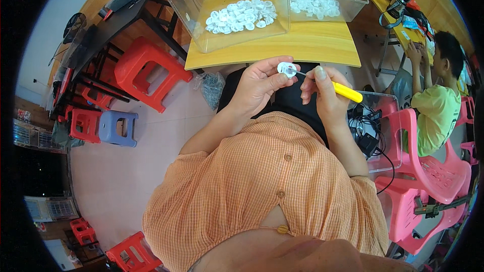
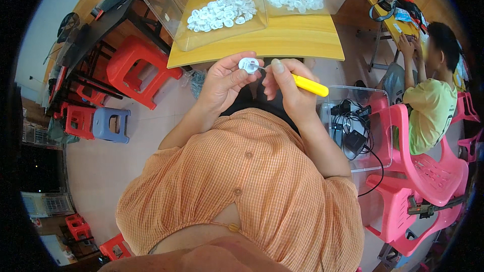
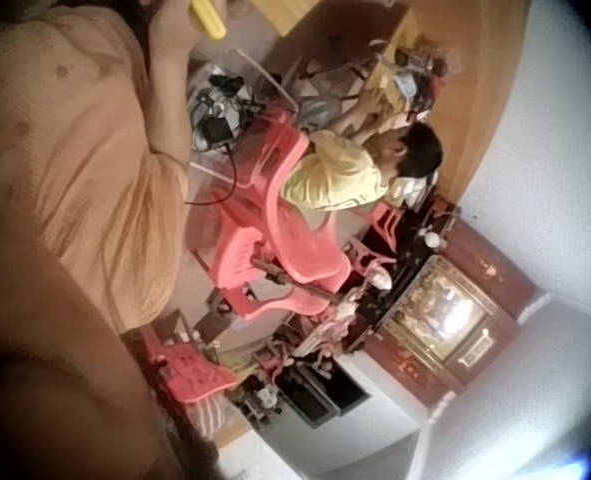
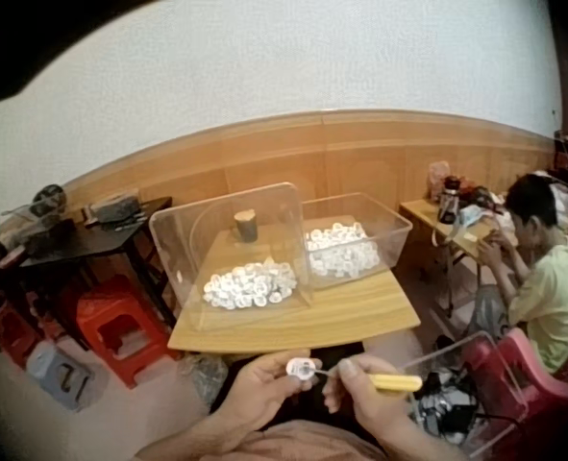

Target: The person takes white plastic caps from a container, fits inner components into them using a hand tool, and places the finished caps into a container.

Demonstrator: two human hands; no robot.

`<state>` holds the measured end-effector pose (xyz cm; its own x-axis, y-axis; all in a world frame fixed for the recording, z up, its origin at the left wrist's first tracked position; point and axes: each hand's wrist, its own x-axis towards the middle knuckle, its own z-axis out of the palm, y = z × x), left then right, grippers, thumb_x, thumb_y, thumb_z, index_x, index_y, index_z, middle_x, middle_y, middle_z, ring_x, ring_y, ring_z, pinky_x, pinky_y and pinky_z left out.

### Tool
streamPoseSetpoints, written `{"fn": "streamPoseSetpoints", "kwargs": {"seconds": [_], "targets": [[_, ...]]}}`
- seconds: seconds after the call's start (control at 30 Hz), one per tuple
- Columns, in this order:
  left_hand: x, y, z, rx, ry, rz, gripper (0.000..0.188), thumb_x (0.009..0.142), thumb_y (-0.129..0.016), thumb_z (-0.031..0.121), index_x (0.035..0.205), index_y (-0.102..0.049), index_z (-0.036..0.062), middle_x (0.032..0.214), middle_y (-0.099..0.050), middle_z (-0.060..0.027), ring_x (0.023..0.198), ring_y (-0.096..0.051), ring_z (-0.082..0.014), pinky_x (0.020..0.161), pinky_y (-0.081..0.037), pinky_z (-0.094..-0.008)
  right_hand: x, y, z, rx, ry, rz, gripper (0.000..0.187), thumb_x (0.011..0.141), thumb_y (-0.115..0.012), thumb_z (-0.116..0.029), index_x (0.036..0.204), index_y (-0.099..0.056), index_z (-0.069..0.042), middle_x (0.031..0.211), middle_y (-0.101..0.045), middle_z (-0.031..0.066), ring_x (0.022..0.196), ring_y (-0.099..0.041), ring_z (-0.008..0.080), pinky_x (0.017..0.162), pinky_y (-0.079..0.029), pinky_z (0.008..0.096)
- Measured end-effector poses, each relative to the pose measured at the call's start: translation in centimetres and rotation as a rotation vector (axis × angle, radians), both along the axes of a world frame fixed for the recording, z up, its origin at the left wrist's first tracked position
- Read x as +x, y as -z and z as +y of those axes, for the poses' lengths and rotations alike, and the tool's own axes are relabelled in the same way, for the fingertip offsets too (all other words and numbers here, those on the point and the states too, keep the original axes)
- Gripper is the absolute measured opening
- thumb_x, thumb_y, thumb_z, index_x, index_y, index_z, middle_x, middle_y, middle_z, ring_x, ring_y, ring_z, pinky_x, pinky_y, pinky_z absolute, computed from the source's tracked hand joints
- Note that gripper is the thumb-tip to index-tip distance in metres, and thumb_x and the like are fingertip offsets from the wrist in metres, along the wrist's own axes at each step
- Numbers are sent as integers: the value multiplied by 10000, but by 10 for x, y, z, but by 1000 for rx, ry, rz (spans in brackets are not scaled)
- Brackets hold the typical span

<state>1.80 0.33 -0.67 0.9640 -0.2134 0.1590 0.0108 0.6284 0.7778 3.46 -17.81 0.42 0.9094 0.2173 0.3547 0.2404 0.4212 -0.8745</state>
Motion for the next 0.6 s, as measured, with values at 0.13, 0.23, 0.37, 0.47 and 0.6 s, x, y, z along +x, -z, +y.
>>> {"fn": "streamPoseSetpoints", "kwargs": {"seconds": [0.13, 0.23, 0.37, 0.47, 0.6], "targets": [[-2, 2, -4, 35, -21, -18, 399, 878, -640, 69, 1255, -531, 2, 1173, -612, -169, 993, -639, -190, 894, -525, -307, 0, -1, 1, -20, -5, -25, 234, 946, -568, -195, 862, -618, 17, 705, -624, 82, 541, -565, 114, 484, -465, 238], [-1, 2, -4, 34, -16, -30, 401, 877, -643, 74, 1255, -532, 0, 1172, -613, -164, 994, -638, -190, 892, -526, -307, -1, -1, 1, 8, 11, -11, 232, 947, -566, -194, 868, -616, 18, 706, -623, 82, 541, -566, 115, 482, -467, 240], [-1, 6, -3, 50, 6, -31, 411, 876, -645, 82, 1259, -530, -11, 1164, -617, -160, 981, -642, -189, 881, -531, -304, -1, 1, 1, 34, 9, -9, 233, 947, -564, -194, 874, -614, 21, 702, -622, 85, 539, -568, 119, 475, -469, 243], [-2, 6, -3, 66, 7, -17, 411, 879, -641, 87, 1261, -529, -18, 1157, -621, -154, 973, -645, -189, 873, -535, -304, 1, 1, 1, 44, -20, 11, 239, 949, -561, -196, 876, -614, 25, 697, -622, 89, 533, -570, 123, 467, -469, 243], [-3, 3, -4, 53, 4, -17, 406, 889, -632, 98, 1263, -529, -19, 1153, -624, -149, 969, -646, -186, 870, -536, -301, 3, 2, -2, 59, -33, 5, 257, 953, -552, -219, 882, -610, 21, 692, -620, 96, 521, -573, 129, 453, -469, 243]]}}
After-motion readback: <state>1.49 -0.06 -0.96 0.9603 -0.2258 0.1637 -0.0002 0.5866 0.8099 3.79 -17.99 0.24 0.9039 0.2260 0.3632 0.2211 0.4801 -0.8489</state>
